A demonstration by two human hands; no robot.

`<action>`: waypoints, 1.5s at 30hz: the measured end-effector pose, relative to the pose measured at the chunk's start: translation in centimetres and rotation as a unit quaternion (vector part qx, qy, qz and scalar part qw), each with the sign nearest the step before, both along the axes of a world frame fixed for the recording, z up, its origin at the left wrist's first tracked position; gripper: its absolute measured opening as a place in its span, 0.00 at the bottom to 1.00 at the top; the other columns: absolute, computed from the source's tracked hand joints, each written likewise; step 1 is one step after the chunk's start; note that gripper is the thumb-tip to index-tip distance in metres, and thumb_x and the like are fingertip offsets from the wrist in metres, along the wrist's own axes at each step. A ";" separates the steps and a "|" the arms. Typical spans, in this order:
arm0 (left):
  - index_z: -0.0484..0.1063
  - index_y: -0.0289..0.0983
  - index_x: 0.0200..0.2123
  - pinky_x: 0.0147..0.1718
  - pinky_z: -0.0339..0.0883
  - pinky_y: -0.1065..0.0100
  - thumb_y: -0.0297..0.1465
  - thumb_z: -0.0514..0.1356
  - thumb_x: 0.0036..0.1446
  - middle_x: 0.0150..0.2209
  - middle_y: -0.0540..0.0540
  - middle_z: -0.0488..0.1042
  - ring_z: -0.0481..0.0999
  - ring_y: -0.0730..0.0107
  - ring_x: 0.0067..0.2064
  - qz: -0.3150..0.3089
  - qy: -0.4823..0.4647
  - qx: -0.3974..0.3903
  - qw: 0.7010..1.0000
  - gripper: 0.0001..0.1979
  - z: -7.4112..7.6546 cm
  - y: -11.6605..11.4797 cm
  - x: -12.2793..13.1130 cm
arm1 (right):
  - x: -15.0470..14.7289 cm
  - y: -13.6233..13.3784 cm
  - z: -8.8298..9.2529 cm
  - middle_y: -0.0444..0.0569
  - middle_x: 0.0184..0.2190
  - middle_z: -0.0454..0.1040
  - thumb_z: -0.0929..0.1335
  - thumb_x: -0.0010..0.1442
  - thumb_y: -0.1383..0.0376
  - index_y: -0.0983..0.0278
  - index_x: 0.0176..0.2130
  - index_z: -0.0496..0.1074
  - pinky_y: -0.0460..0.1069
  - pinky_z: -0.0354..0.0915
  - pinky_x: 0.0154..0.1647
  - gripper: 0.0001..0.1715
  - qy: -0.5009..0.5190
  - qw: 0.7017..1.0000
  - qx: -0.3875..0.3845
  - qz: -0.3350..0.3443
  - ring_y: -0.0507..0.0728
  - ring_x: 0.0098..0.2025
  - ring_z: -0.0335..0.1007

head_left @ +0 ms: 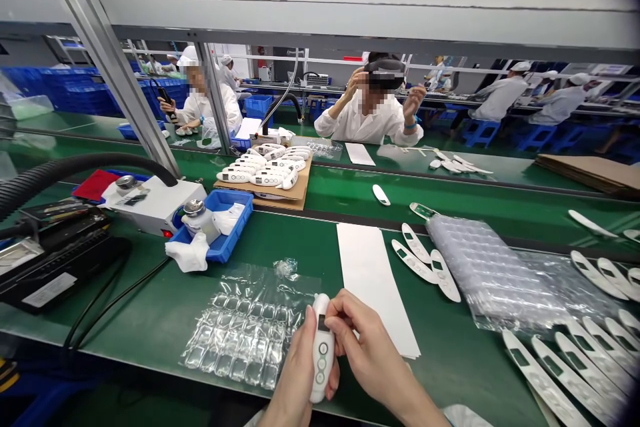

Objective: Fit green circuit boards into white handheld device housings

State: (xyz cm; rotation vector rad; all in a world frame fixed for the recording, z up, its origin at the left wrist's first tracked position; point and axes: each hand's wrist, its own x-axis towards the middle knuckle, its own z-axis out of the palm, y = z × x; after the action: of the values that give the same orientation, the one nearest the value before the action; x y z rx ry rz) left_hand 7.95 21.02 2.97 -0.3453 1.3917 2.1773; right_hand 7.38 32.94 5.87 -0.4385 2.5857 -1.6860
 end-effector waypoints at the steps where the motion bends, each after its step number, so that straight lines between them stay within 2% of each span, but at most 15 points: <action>1: 0.64 0.34 0.23 0.13 0.48 0.78 0.58 0.47 0.53 0.11 0.52 0.60 0.57 0.81 0.12 -0.001 0.001 -0.001 1.000 0.31 0.0 0.0 0.0 | 0.0 0.0 0.0 0.44 0.31 0.63 0.57 0.68 0.64 0.63 0.32 0.61 0.45 0.59 0.29 0.12 0.003 1.000 0.001 0.001 0.49 0.29 0.61; 11: 0.65 0.34 0.28 0.13 0.49 0.78 0.61 0.46 0.51 0.11 0.52 0.61 0.58 0.80 0.13 0.007 -0.010 -0.002 1.000 0.33 0.0 -0.2 0.2 | -0.1 -0.1 -0.2 0.44 0.31 0.62 0.57 0.68 0.63 0.63 0.32 0.61 0.45 0.59 0.29 0.13 0.009 1.000 0.009 0.002 0.49 0.28 0.61; 17: 0.65 0.34 0.29 0.13 0.50 0.79 0.60 0.45 0.52 0.11 0.53 0.60 0.58 0.81 0.13 -0.005 0.014 -0.024 1.000 0.33 0.2 -0.3 0.2 | 0.1 -0.3 -0.3 0.45 0.32 0.64 0.58 0.67 0.62 0.63 0.32 0.62 0.46 0.60 0.32 0.13 0.025 0.999 0.025 -0.015 0.50 0.30 0.63; 19: 0.65 0.34 0.32 0.13 0.50 0.79 0.59 0.50 0.50 0.13 0.55 0.60 0.59 0.82 0.14 -0.028 0.052 -0.052 0.997 0.31 0.3 -0.4 0.2 | 0.0 -0.3 -0.7 0.45 0.30 0.64 0.59 0.67 0.60 0.63 0.33 0.62 0.46 0.61 0.29 0.12 -0.013 1.000 -0.021 -0.019 0.50 0.28 0.63; 21: 0.64 0.35 0.32 0.12 0.50 0.79 0.58 0.55 0.47 0.15 0.56 0.61 0.60 0.82 0.14 -0.054 0.083 -0.089 0.991 0.29 0.3 -0.7 0.1 | -0.2 -0.3 -1.1 0.42 0.26 0.63 0.61 0.66 0.56 0.63 0.34 0.60 0.45 0.60 0.24 0.13 -0.081 0.991 -0.102 -0.011 0.49 0.24 0.62; 24: 0.65 0.36 0.37 0.13 0.52 0.78 0.61 0.54 0.44 0.17 0.55 0.64 0.63 0.81 0.15 -0.039 0.054 -0.126 0.990 0.33 0.4 -1.1 0.1 | -0.5 -0.5 -1.5 0.38 0.20 0.61 0.61 0.65 0.53 0.62 0.35 0.58 0.44 0.58 0.22 0.16 -0.132 0.974 -0.186 0.000 0.48 0.20 0.61; 27: 0.61 0.35 0.51 0.16 0.55 0.77 0.64 0.52 0.41 0.16 0.54 0.66 0.65 0.77 0.16 0.009 0.015 -0.135 0.991 0.44 0.3 -1.5 0.3 | -0.6 -1.0 -1.3 0.38 0.23 0.61 0.64 0.63 0.53 0.61 0.40 0.59 0.43 0.59 0.22 0.16 -0.145 0.966 -0.213 0.010 0.48 0.21 0.61; 31: 0.58 0.32 0.56 0.17 0.56 0.75 0.66 0.49 0.39 0.18 0.52 0.68 0.66 0.75 0.18 0.039 0.036 -0.146 0.988 0.51 -0.5 -1.9 0.4 | -0.6 -1.5 -1.2 0.43 0.36 0.60 0.68 0.59 0.54 0.59 0.48 0.62 0.44 0.62 0.21 0.21 -0.148 0.960 -0.238 0.028 0.47 0.24 0.63; 33: 0.58 0.32 0.55 0.18 0.57 0.74 0.66 0.49 0.40 0.19 0.51 0.69 0.66 0.74 0.18 0.045 0.049 -0.158 0.985 0.50 -0.9 -2.2 0.3 | -0.8 -1.5 -1.4 0.45 0.40 0.58 0.67 0.59 0.53 0.59 0.48 0.65 0.44 0.63 0.23 0.20 -0.118 0.965 -0.233 0.034 0.46 0.26 0.65; 36: 0.64 0.33 0.48 0.18 0.58 0.74 0.65 0.46 0.44 0.19 0.50 0.69 0.66 0.75 0.18 0.027 0.051 -0.169 0.984 0.44 -1.0 -2.6 0.0 | -1.3 -1.4 -1.8 0.46 0.39 0.61 0.65 0.61 0.51 0.60 0.48 0.68 0.44 0.61 0.22 0.21 -0.108 0.971 -0.212 0.028 0.45 0.23 0.66; 39: 0.66 0.34 0.37 0.17 0.57 0.74 0.65 0.40 0.45 0.19 0.49 0.68 0.65 0.76 0.16 -0.002 0.027 -0.169 0.985 0.41 -0.3 -3.0 -0.2 | -1.8 -1.5 -2.0 0.45 0.30 0.66 0.65 0.61 0.49 0.63 0.49 0.68 0.45 0.63 0.25 0.25 -0.126 0.977 -0.171 0.014 0.48 0.22 0.67; 41: 0.65 0.34 0.35 0.16 0.55 0.76 0.65 0.37 0.46 0.19 0.50 0.68 0.66 0.77 0.16 -0.018 0.006 -0.155 0.988 0.41 0.2 -3.1 -0.3 | -2.0 -1.6 -2.2 0.43 0.22 0.66 0.65 0.60 0.48 0.65 0.50 0.68 0.46 0.64 0.28 0.27 -0.133 0.979 -0.152 0.003 0.51 0.22 0.67; 43: 0.64 0.35 0.35 0.15 0.54 0.77 0.64 0.42 0.47 0.19 0.51 0.67 0.65 0.79 0.16 -0.038 0.020 -0.134 0.990 0.38 0.3 -3.3 -0.5 | -2.3 -1.8 -2.4 0.44 0.21 0.68 0.64 0.60 0.46 0.65 0.49 0.70 0.46 0.64 0.26 0.29 -0.135 0.979 -0.154 -0.006 0.51 0.20 0.66; 45: 0.63 0.35 0.35 0.13 0.52 0.79 0.62 0.51 0.45 0.18 0.54 0.64 0.63 0.81 0.15 -0.068 0.064 -0.116 0.989 0.34 -0.1 -3.4 -0.8 | -2.5 -1.9 -2.8 0.48 0.27 0.71 0.64 0.59 0.45 0.64 0.48 0.71 0.46 0.63 0.24 0.29 -0.135 0.978 -0.158 -0.012 0.50 0.20 0.65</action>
State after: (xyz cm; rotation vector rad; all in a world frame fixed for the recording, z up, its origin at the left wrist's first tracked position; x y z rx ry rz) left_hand 7.18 17.63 2.84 -0.1910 1.6944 1.9615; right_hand 4.87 31.06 3.11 -0.1660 2.1527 -2.0125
